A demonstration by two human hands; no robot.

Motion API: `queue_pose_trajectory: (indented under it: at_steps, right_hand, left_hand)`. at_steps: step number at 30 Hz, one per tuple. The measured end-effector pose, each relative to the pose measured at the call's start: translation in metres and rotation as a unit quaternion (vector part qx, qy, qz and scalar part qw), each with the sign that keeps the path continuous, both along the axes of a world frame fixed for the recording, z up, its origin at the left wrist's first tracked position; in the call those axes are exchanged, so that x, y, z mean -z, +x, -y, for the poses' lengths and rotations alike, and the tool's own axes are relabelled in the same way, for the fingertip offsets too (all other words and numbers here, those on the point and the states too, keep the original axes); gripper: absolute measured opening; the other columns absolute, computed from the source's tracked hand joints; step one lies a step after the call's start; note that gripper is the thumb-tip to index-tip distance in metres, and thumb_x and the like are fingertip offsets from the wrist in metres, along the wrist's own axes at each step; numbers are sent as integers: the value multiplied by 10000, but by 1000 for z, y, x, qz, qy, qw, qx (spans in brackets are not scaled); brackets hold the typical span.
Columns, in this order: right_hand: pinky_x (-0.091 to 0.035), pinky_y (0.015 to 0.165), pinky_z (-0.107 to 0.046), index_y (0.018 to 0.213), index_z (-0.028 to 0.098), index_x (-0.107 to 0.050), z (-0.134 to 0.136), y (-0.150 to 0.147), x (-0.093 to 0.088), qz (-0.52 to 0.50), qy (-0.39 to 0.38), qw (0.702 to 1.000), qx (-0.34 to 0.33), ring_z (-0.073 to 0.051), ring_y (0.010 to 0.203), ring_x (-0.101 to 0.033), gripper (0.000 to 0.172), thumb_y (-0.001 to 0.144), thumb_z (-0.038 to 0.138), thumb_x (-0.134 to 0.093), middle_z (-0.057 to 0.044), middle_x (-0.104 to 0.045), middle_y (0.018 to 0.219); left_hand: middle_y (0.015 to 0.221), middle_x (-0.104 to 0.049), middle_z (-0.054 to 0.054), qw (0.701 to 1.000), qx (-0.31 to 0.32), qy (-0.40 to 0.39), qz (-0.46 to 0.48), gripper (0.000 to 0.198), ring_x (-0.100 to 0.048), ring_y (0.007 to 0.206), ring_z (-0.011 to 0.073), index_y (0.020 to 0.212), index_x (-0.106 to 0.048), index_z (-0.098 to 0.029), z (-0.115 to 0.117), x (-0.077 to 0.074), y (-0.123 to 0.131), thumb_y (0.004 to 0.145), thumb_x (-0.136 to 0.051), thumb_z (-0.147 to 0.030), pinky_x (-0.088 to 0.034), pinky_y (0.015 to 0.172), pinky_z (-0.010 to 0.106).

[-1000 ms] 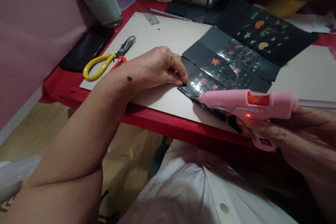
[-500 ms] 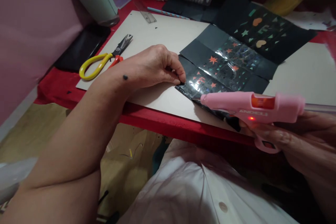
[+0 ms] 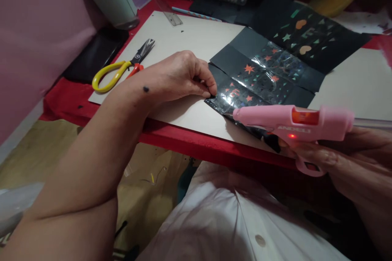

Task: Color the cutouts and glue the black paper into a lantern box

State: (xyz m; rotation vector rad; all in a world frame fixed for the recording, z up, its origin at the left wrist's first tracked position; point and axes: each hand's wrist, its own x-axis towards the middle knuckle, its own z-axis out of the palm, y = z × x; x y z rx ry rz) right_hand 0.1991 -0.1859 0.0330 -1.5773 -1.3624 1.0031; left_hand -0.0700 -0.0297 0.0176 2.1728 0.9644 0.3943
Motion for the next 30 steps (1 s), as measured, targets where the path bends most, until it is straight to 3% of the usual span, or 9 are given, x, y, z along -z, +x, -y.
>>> queue_pose_trajectory:
  at_steps: [3, 8, 17, 24, 30]
  right_hand:
    - [-619, 548, -201, 820, 360, -834, 5, 4, 3, 3, 6, 1000, 5, -197, 673, -767, 72, 763, 403, -824, 4, -809, 816]
    - [-652, 607, -230, 798, 352, -828, 10, 6, 3, 2, -19, 997, 72, -222, 700, -776, 160, 668, 431, -878, 6, -806, 815]
    - [-623, 624, -153, 794, 365, -829, 12, 6, 1, -13, -21, 997, 75, -186, 735, -781, 109, 688, 350, -848, 13, -804, 802]
    - [-575, 516, -132, 783, 370, -824, 17, 17, 8, 38, 3, 997, 72, -150, 658, -741, 120, 681, 402, -878, 11, -806, 824]
    - [-586, 520, -191, 802, 375, -829, 18, 18, 7, -4, -37, 998, 57, -170, 619, -720, 154, 681, 456, -879, -10, -803, 796]
  left_hand:
    - [834, -731, 9, 1000, 0, 2, 4, 216, -668, 787, 155, 872, -797, -173, -1, 1, 0, 758, -730, -344, -534, 750, 228]
    - [812, -723, 20, 1000, -1, -12, 20, 201, -664, 764, 154, 852, -800, -171, -1, 1, 0, 762, -744, -341, -545, 748, 248]
    - [804, -730, 20, 1000, -19, -12, 20, 175, -659, 751, 154, 849, -804, -184, -1, 1, 0, 736, -748, -306, -536, 746, 259]
    - [786, -709, 22, 1000, -25, -9, 16, 177, -658, 759, 160, 844, -800, -167, 2, 0, 1, 746, -746, -304, -526, 755, 266]
    - [840, -717, 14, 1000, -24, -7, -5, 161, -665, 801, 168, 866, -802, -173, 2, -1, 1, 758, -740, -275, -517, 784, 263]
